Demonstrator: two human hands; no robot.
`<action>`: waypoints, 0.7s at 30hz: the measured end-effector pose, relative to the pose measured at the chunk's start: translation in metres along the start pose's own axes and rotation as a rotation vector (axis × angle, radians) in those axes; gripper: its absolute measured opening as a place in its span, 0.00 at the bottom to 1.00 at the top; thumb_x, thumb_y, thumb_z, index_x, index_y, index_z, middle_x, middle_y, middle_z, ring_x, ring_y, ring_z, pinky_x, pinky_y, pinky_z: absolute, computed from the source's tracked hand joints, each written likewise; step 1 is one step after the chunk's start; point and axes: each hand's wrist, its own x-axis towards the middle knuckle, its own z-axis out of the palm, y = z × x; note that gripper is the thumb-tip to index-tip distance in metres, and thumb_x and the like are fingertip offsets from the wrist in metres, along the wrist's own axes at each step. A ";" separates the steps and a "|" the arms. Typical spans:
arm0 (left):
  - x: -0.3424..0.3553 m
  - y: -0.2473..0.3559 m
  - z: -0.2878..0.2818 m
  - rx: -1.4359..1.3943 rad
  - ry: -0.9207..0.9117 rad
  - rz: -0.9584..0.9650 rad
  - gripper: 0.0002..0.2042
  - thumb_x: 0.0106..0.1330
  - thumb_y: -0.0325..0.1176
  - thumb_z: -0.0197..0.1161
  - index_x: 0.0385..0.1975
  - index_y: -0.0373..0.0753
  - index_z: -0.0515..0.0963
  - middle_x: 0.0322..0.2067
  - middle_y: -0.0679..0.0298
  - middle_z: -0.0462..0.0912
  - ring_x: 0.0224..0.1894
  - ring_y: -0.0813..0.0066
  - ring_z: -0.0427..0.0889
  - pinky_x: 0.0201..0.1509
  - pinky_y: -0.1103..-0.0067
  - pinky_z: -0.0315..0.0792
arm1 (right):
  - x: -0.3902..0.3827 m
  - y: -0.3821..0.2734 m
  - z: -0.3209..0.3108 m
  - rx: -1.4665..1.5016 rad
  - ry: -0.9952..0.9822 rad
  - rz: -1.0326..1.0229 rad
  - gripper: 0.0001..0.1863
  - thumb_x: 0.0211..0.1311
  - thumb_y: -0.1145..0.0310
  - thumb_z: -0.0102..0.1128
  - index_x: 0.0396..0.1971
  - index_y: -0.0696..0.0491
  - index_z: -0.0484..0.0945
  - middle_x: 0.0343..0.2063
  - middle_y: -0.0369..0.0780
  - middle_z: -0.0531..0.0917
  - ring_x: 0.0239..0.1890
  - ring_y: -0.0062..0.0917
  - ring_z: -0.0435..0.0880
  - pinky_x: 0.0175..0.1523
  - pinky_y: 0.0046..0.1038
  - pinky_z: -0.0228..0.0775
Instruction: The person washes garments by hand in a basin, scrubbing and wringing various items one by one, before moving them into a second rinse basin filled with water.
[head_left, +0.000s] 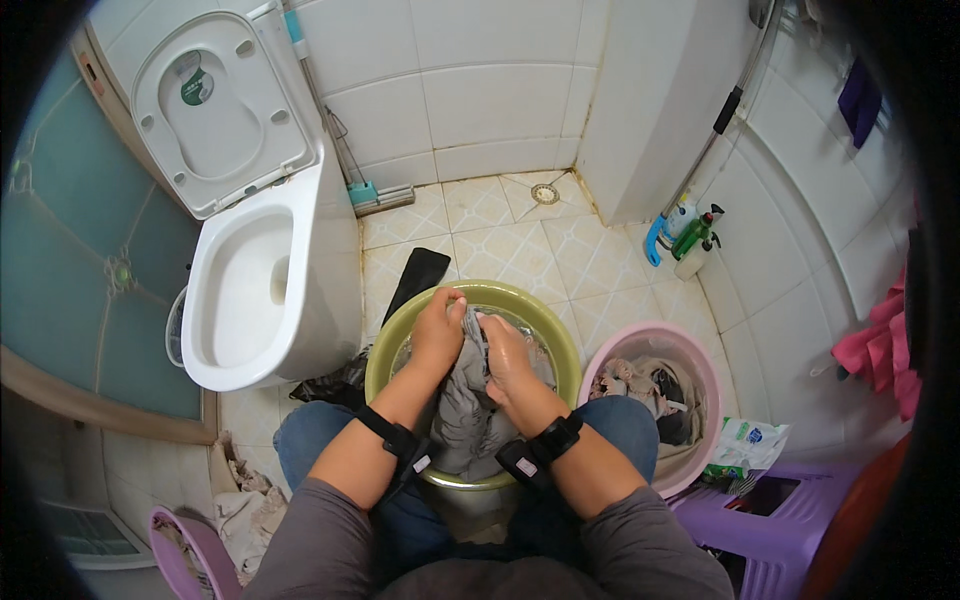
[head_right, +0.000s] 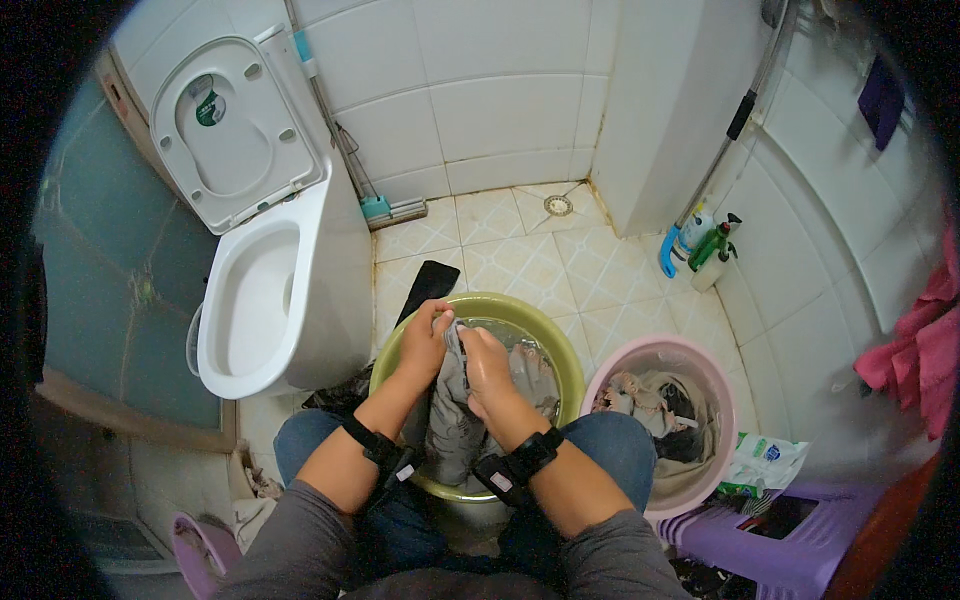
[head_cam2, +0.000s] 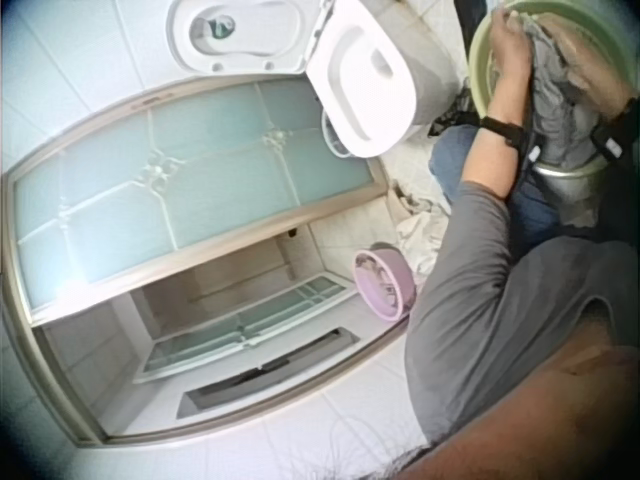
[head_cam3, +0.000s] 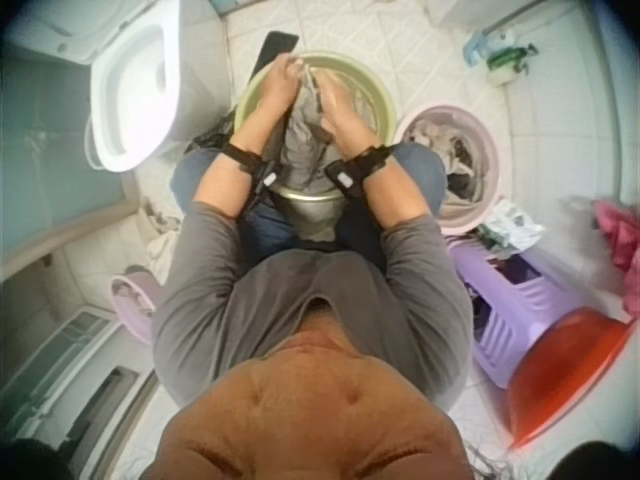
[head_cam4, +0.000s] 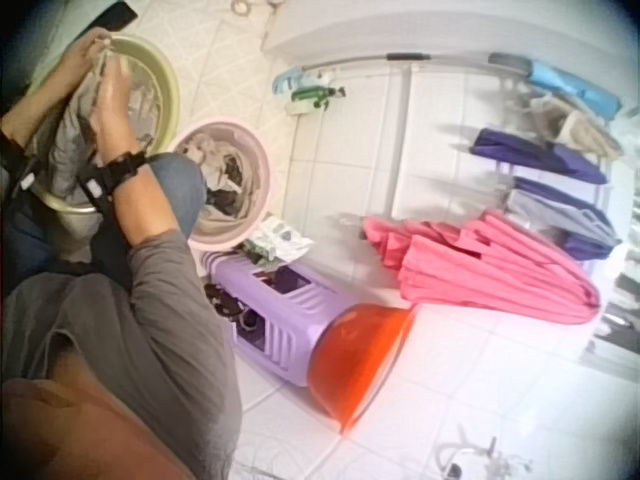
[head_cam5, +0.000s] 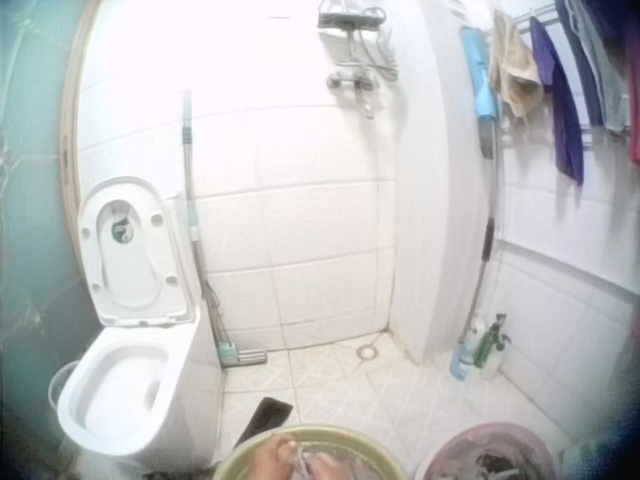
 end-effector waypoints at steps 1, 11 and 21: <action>0.003 -0.014 0.001 -0.058 0.039 0.070 0.10 0.67 0.37 0.55 0.43 0.40 0.74 0.33 0.50 0.80 0.38 0.53 0.80 0.42 0.68 0.72 | -0.002 -0.008 0.001 -0.117 -0.007 -0.025 0.09 0.63 0.67 0.51 0.34 0.56 0.77 0.30 0.35 0.77 0.36 0.21 0.76 0.43 0.25 0.70; -0.022 0.034 -0.043 -0.378 -0.112 0.283 0.14 0.74 0.43 0.47 0.44 0.37 0.68 0.33 0.62 0.74 0.37 0.75 0.72 0.45 0.78 0.68 | -0.016 -0.055 0.000 -1.285 -0.393 -0.954 0.38 0.39 0.57 0.75 0.53 0.51 0.69 0.46 0.45 0.77 0.48 0.40 0.76 0.56 0.38 0.64; -0.031 -0.021 -0.063 -0.300 -0.637 0.190 0.33 0.57 0.46 0.67 0.59 0.37 0.62 0.53 0.55 0.69 0.59 0.64 0.67 0.63 0.72 0.61 | -0.017 -0.052 -0.027 -1.069 -0.388 -0.284 0.12 0.51 0.70 0.65 0.35 0.58 0.80 0.29 0.39 0.83 0.32 0.25 0.80 0.41 0.26 0.72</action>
